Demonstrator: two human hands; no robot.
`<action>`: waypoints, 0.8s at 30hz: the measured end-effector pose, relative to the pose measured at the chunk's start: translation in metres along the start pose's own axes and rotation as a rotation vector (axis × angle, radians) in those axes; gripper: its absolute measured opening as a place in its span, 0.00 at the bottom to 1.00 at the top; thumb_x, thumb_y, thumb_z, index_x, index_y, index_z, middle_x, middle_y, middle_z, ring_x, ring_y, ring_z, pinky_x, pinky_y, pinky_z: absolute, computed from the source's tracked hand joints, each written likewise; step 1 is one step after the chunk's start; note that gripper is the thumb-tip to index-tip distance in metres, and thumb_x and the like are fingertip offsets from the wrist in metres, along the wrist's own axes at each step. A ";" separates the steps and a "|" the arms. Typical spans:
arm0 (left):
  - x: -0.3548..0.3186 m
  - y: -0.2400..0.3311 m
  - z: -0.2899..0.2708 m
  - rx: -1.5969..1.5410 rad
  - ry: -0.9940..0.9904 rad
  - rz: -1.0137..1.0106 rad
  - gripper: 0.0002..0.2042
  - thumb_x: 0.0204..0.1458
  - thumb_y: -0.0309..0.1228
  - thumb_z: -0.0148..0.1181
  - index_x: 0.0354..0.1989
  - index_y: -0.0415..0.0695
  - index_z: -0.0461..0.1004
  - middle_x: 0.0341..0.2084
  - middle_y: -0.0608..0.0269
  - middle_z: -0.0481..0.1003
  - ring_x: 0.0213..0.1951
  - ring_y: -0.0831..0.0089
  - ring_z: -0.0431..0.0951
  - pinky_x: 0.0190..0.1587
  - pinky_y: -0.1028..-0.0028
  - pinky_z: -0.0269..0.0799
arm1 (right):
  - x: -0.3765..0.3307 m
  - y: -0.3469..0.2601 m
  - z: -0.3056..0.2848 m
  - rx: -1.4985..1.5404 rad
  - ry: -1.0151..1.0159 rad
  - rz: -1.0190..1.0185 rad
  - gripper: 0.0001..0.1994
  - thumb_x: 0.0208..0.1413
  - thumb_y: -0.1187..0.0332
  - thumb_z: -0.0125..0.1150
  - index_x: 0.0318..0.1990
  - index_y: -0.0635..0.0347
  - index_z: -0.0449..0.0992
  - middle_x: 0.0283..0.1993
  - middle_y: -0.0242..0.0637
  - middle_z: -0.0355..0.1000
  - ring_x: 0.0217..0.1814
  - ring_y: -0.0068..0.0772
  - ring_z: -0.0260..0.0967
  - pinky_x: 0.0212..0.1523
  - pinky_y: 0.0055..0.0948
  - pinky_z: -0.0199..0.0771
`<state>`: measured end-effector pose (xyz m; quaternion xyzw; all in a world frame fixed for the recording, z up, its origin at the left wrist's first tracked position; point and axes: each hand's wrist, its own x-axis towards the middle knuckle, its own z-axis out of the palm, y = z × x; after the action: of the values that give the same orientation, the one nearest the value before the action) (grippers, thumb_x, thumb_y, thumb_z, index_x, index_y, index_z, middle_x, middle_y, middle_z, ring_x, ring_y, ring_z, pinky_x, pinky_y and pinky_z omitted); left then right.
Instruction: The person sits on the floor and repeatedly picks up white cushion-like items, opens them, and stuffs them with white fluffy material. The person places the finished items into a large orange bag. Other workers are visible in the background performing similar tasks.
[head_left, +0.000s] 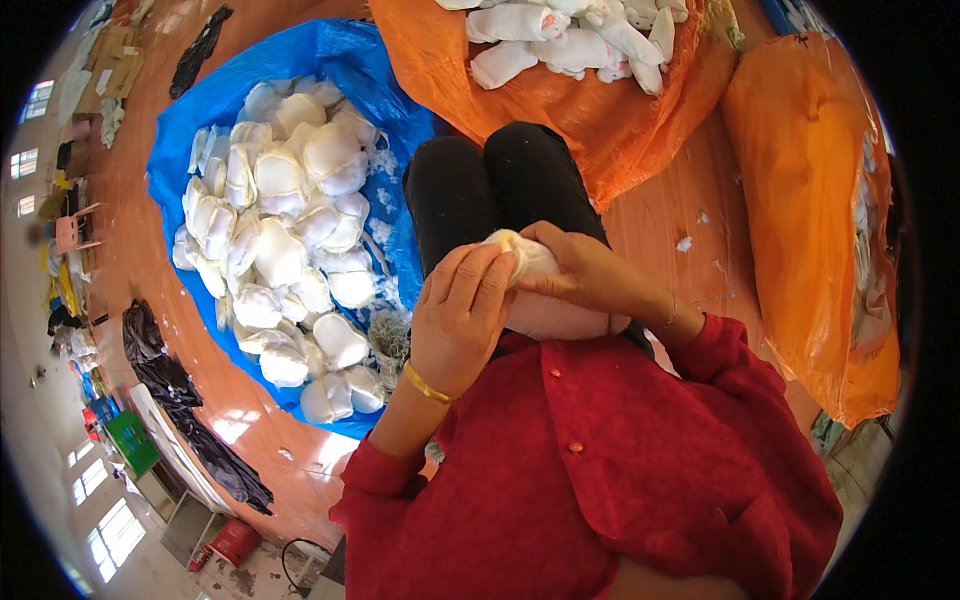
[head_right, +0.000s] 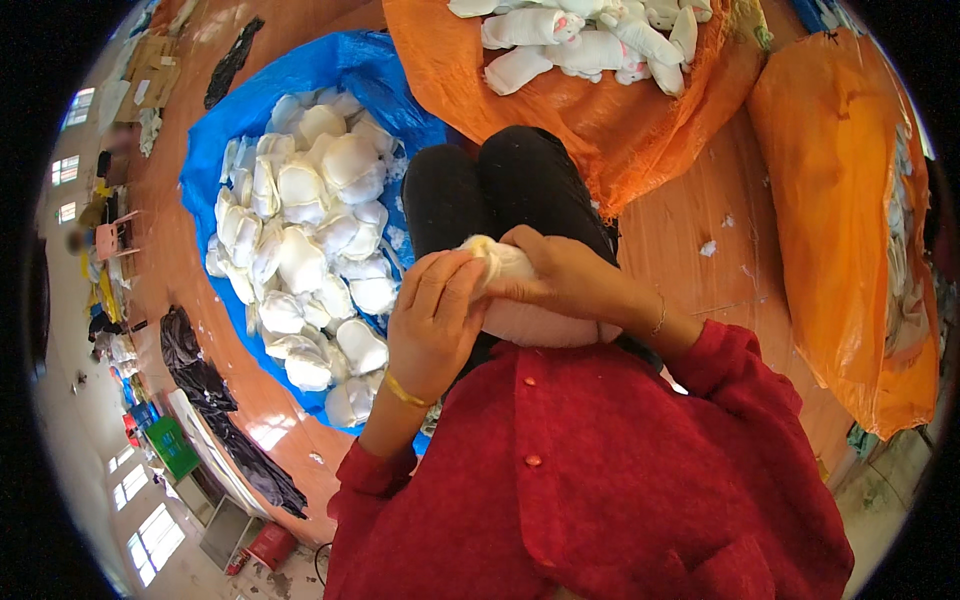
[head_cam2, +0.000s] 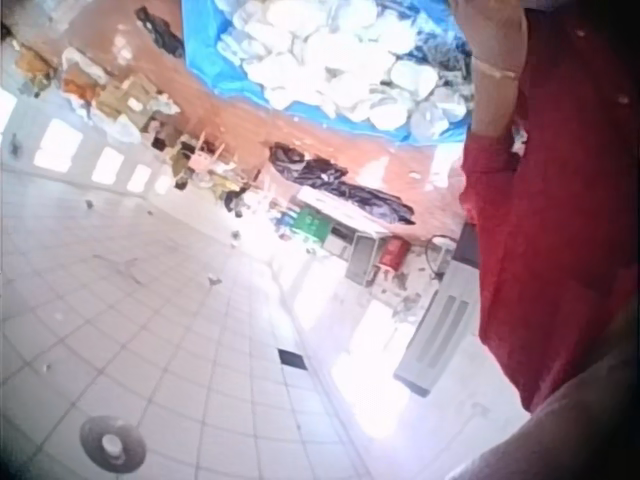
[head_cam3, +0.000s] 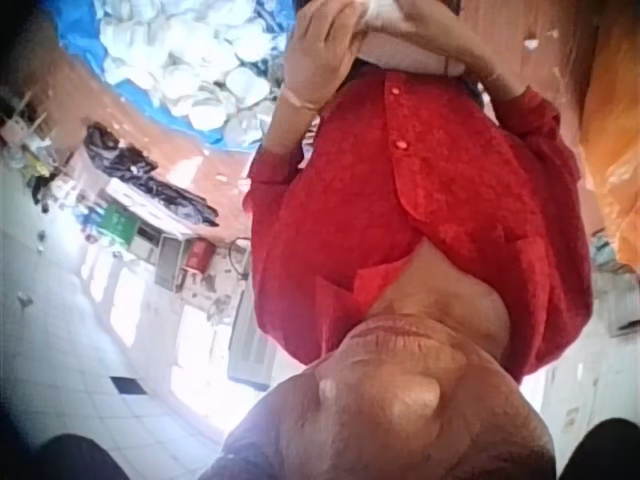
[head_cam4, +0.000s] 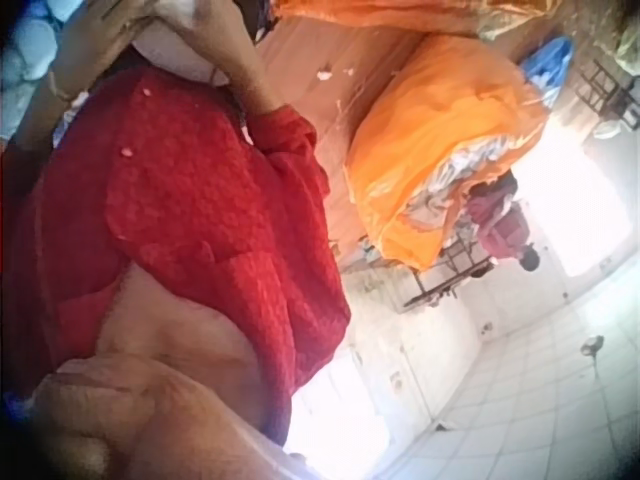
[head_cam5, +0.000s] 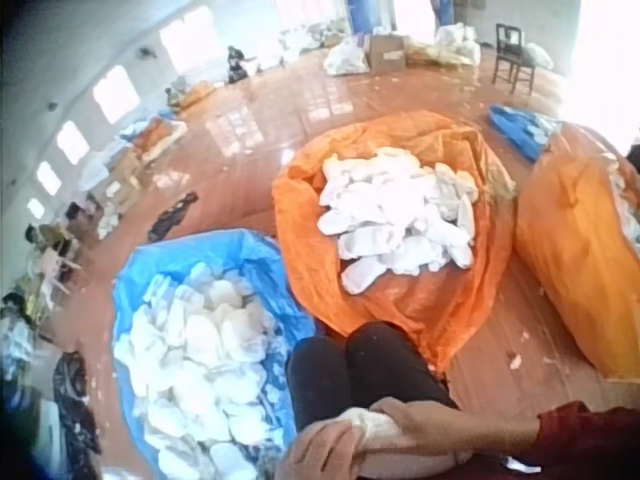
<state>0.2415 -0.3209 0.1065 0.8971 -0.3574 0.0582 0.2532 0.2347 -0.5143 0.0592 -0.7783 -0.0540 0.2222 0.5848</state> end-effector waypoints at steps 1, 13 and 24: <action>-0.002 -0.004 0.004 0.000 0.006 0.008 0.19 0.38 0.21 0.63 0.42 0.40 0.71 0.42 0.55 0.70 0.43 0.57 0.72 0.44 0.67 0.71 | -0.002 -0.003 0.000 -0.010 -0.032 -0.017 0.30 0.45 0.48 0.66 0.46 0.65 0.67 0.38 0.55 0.72 0.41 0.54 0.71 0.40 0.38 0.70; -0.008 -0.069 -0.015 -0.697 0.410 -0.810 0.10 0.51 0.29 0.56 0.40 0.40 0.70 0.36 0.63 0.72 0.36 0.76 0.73 0.36 0.79 0.69 | -0.013 -0.017 -0.011 -0.226 -0.026 -0.224 0.24 0.42 0.57 0.67 0.45 0.58 0.69 0.39 0.46 0.72 0.43 0.47 0.69 0.44 0.38 0.68; 0.003 -0.003 0.002 -0.724 0.018 -0.414 0.15 0.44 0.34 0.68 0.35 0.41 0.69 0.29 0.67 0.69 0.30 0.79 0.68 0.33 0.78 0.65 | -0.008 -0.020 0.004 0.053 -0.003 -0.298 0.23 0.44 0.61 0.69 0.47 0.59 0.69 0.40 0.41 0.70 0.43 0.41 0.69 0.44 0.34 0.68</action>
<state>0.2458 -0.3221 0.1041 0.8026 -0.1645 -0.1157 0.5616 0.2290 -0.5072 0.0792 -0.7457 -0.1640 0.1354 0.6315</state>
